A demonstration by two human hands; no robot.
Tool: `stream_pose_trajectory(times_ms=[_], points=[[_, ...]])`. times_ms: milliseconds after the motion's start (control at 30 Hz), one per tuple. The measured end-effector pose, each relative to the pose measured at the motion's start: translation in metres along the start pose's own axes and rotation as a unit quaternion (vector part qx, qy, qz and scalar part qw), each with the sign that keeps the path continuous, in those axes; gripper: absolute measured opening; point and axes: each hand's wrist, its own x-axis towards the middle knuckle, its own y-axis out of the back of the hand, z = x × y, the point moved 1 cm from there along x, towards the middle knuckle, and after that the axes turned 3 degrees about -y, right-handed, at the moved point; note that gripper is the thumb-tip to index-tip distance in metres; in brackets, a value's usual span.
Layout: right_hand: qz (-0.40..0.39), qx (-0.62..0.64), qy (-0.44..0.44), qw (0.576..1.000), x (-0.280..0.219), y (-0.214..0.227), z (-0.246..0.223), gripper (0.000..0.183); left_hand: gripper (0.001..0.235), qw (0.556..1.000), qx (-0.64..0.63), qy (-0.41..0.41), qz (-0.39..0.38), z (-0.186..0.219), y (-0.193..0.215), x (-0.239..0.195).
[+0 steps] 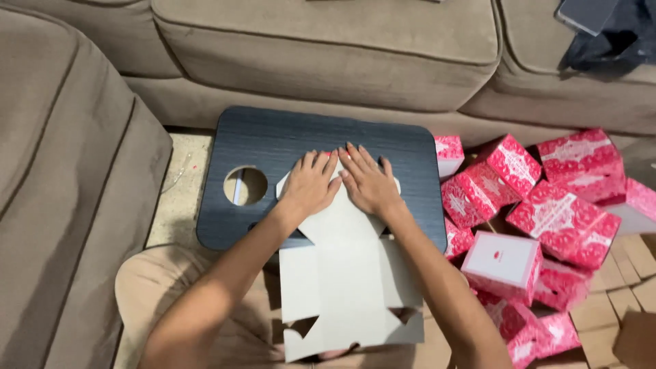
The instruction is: The person assembles small red and white patterned boxes by folding flat cardboard pieces and tucking flaps into slots. They handle multiple boxes one at a time, folding the sides and securing the structure without using tools.
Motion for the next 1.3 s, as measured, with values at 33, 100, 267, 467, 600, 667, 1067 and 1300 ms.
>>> stream_pose_trajectory(times_ms=[33, 100, 267, 467, 600, 667, 1067, 1300], points=[[-0.002, 0.000, -0.002, 1.000, -0.001, -0.002, 0.002, 0.057, 0.055, 1.000, -0.003, 0.000, -0.001, 0.002, -0.003, -0.002], [-0.009, 0.029, 0.003, 1.000, 0.001, 0.000, 0.003, 0.058, 0.057, 0.999, -0.005, 0.006, -0.039, 0.000, -0.008, 0.002], [0.178, 0.189, 0.053, 0.964, -0.023, 0.010, 0.023, 0.051, 0.033, 0.998, 0.012, 0.024, -0.061, -0.044, -0.034, 0.007], [0.384, 0.104, 0.113, 0.910, -0.132, 0.026, 0.046, 0.036, 0.025, 0.970, 0.011, 0.167, -0.179, -0.137, 0.009, -0.014], [0.340, 0.143, 0.133, 0.920, -0.182, -0.001, 0.061, 0.035, 0.043, 0.929, 0.005, 0.310, -0.203, -0.181, 0.028, -0.051], [0.289, 0.144, 0.159, 0.933, -0.203, -0.025, 0.046, 0.048, 0.047, 0.956, 0.054, 0.250, -0.141, -0.166, 0.077, -0.047], [0.377, 0.318, 0.168, 0.853, -0.200, -0.083, -0.010, 0.026, 0.037, 0.960, -0.172, -0.066, -0.209, -0.009, 0.176, -0.096], [0.514, 0.205, 0.175, 0.814, -0.175, -0.081, -0.011, 0.033, 0.010, 0.907, -0.382, 0.154, -0.090, -0.007, 0.133, -0.054]])
